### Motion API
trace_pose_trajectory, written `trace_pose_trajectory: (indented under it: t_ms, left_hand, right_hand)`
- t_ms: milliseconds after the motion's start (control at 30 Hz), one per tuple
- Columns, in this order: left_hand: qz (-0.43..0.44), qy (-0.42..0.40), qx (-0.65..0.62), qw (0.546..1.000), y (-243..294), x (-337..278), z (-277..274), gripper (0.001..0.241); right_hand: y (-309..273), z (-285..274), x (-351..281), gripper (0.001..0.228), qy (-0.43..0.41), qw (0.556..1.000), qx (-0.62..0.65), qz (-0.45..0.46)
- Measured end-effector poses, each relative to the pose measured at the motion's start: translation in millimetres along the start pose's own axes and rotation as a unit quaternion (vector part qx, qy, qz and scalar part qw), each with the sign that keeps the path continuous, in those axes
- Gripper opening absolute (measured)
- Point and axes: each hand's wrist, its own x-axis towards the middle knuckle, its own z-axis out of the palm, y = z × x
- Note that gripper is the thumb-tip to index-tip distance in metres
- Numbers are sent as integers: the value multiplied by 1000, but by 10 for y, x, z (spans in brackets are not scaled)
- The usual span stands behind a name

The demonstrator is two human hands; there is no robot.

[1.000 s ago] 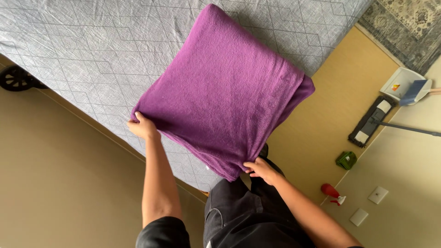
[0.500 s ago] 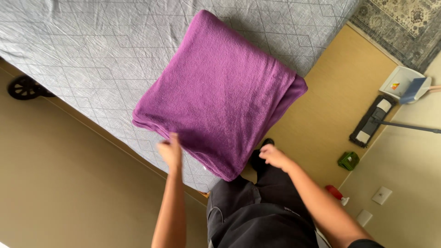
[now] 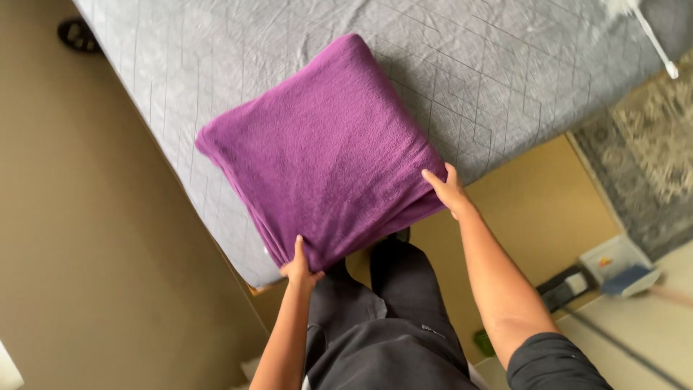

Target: The person folds a purple towel on a bed, smoothing and aligning the edges before rolling it into a compact bundle. After placing the folded towel on a stack of linens, the person uses a feather duster to clean the surface of the bed.

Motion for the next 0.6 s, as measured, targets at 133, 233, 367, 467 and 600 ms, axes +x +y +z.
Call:
trace_pose_trajectory:
  t_ms: [133, 233, 367, 467, 600]
  left_hand:
    - [84, 2, -89, 993, -223, -295, 81, 136]
    - [48, -47, -131, 989, -137, -376, 125, 134]
    - [23, -86, -292, 952, 27, -230, 195, 116]
    - [39, -167, -306, 936, 38, -26, 102, 98]
    - [147, -101, -47, 983, -226, 356, -84, 86]
  right_hand:
    - [-19, -12, 90, 109, -65, 996, -66, 9]
    - [-98, -32, 192, 109, -124, 991, -45, 21]
    - [-282, -59, 319, 113, -148, 983, 34, 99]
    - [-613, -10, 109, 117, -107, 981, 65, 146]
    - [-810, -25, 63, 118, -126, 978, 15, 168]
